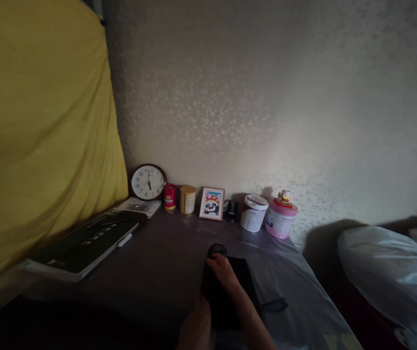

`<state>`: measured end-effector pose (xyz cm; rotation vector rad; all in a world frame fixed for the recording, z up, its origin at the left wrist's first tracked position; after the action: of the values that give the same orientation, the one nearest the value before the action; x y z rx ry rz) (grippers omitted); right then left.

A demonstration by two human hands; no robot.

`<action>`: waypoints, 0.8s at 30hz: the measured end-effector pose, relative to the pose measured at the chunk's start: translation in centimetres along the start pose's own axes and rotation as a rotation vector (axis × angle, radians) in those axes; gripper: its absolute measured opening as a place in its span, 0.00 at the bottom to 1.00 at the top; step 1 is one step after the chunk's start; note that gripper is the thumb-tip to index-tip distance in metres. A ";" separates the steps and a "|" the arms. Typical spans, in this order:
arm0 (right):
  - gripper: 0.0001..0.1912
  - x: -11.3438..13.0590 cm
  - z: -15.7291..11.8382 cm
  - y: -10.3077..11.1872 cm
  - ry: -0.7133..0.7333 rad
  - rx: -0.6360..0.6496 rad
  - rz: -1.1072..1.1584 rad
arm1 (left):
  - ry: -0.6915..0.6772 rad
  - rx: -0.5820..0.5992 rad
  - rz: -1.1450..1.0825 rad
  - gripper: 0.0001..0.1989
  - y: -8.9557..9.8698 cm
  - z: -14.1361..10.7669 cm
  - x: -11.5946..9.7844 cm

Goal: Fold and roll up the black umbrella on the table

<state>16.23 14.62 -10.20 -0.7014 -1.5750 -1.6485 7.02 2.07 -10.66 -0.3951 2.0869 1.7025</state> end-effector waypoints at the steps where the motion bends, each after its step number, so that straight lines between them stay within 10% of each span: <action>1: 0.16 -0.2 0.0 -0.2 -0.011 0.012 -0.034 | -0.002 0.006 0.015 0.37 -0.2 0.1 0.2; 15: 0.15 2.2 -1.9 0.0 0.124 0.213 -0.073 | -0.307 -0.221 0.077 0.29 -1.9 1.1 3.0; 24: 0.14 0.9 -4.1 1.0 0.548 0.160 -0.163 | -0.418 -0.476 0.303 0.38 -7.0 4.1 4.7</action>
<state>16.92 10.44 -9.32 -0.0234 -1.3602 -1.6264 6.71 4.78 -19.61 0.1506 1.4898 2.2317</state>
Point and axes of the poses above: each hand's wrist, its own z-axis towards the middle knuckle, its own y-axis out of the back of the hand, x = y × z, the point moved 1 cm from there along z, towards the middle knuckle
